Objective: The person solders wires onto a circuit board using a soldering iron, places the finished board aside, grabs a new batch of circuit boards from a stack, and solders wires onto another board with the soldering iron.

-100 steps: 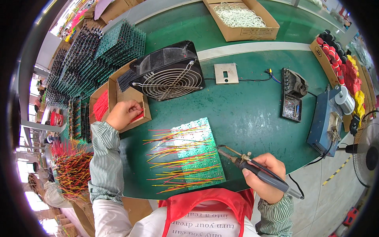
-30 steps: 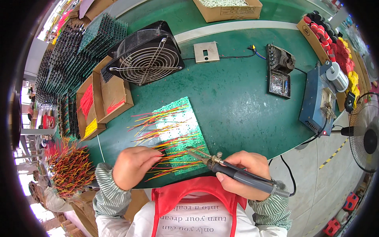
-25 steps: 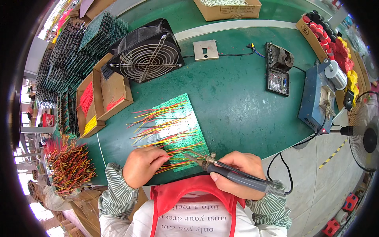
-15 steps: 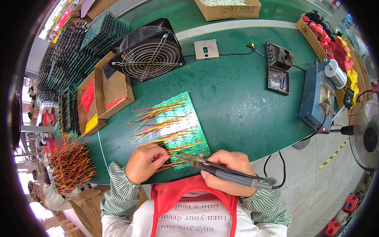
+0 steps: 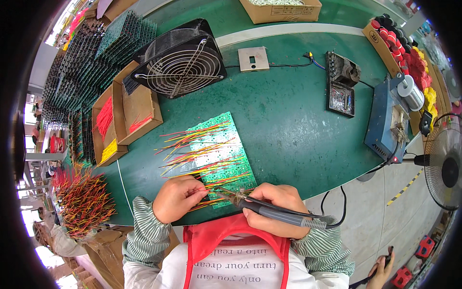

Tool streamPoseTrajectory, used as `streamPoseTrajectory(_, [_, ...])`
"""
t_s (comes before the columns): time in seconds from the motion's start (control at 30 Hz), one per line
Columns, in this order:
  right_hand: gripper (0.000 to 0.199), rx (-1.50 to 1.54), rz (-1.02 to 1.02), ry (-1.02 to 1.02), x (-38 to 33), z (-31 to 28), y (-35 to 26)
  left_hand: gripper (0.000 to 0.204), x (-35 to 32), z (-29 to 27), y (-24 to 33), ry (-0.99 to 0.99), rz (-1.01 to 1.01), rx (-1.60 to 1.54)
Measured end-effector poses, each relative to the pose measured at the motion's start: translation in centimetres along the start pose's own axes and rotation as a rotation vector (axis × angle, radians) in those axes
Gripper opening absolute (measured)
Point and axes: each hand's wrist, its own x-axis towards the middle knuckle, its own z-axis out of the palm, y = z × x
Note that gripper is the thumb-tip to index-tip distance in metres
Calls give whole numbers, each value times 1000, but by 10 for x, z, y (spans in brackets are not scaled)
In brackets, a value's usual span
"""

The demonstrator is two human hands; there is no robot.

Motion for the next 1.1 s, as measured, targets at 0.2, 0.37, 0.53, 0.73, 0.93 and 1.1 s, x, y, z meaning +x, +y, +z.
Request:
streamPoseTrajectory(0.2, [19, -10, -10, 39, 0, -7, -5, 13, 1, -2, -1, -34, -24, -10])
streamPoseTrajectory(0.37, [18, -35, -19, 58, 2, -25, -16, 11, 1, -6, 6, -36, -15, 21])
streamPoseTrajectory(0.53, [19, -50, -34, 165, 15, -49, -38, 8, 6, -35, 16, 10, 44, 210])
streamPoseTrajectory(0.73, [18, 54, -9, 86, 47, -88, -65, 8, -6, -73, 16, 17, 24, 392])
streamPoseTrajectory(0.93, [19, 34, 225, 68, 39, -142, -70, 7, -32, -99, -3, 14, -97, 406])
streamPoseTrajectory(1.1, [19, 38, 276, 90, 17, -155, -60, 6, -40, -101, -6, 50, -121, 365])
